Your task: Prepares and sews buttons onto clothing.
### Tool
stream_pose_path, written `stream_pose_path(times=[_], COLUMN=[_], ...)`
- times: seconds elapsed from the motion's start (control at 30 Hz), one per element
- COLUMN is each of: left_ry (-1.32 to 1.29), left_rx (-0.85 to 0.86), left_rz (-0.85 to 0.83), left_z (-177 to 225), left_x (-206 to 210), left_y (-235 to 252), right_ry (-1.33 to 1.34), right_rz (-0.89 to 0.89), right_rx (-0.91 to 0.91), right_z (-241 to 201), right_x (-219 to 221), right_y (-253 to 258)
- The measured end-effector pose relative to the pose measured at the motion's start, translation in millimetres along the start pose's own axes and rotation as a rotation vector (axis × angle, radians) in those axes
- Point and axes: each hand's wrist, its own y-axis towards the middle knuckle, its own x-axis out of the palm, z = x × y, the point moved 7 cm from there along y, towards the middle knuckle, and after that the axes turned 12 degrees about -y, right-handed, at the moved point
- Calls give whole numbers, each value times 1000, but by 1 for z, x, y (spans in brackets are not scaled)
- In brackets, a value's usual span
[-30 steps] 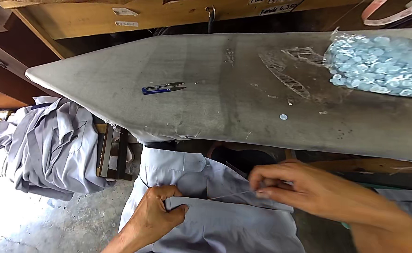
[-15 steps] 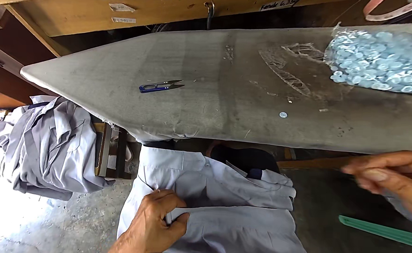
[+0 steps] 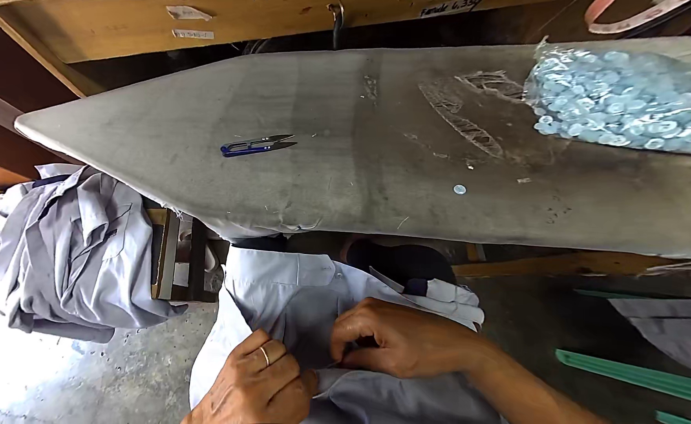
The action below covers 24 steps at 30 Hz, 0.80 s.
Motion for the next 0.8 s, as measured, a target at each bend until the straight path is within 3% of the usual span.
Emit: stream_pose_path(times=[0.1, 0.23, 0.33, 0.43, 0.6, 0.73, 0.8], left_ry=[-249, -646, -726, -737, -670, -307, -89], left_rx=[-248, -667, -748, -751, -706, -347, -140], left_rz=[68, 92, 80, 84, 121, 144, 138], left_z=[-22, -49, -54, -55, -52, -33, -17], left_x=[2, 7, 9, 11, 10, 3, 2], left_y=[-4, -13, -15, -13, -12, -5, -3], right_ry=[14, -142, -221, -219, -188, 48, 88], right_rz=[68, 288, 474, 616, 738, 1088, 1067], right_rx=[53, 159, 354, 464, 494, 182, 43], right_z=[9, 20, 35, 40, 13, 23, 7], right_x=[-15, -59, -86, -98, -118, -110, -97], right_y=[-18, -87, -159, -213, -238, -226, -184])
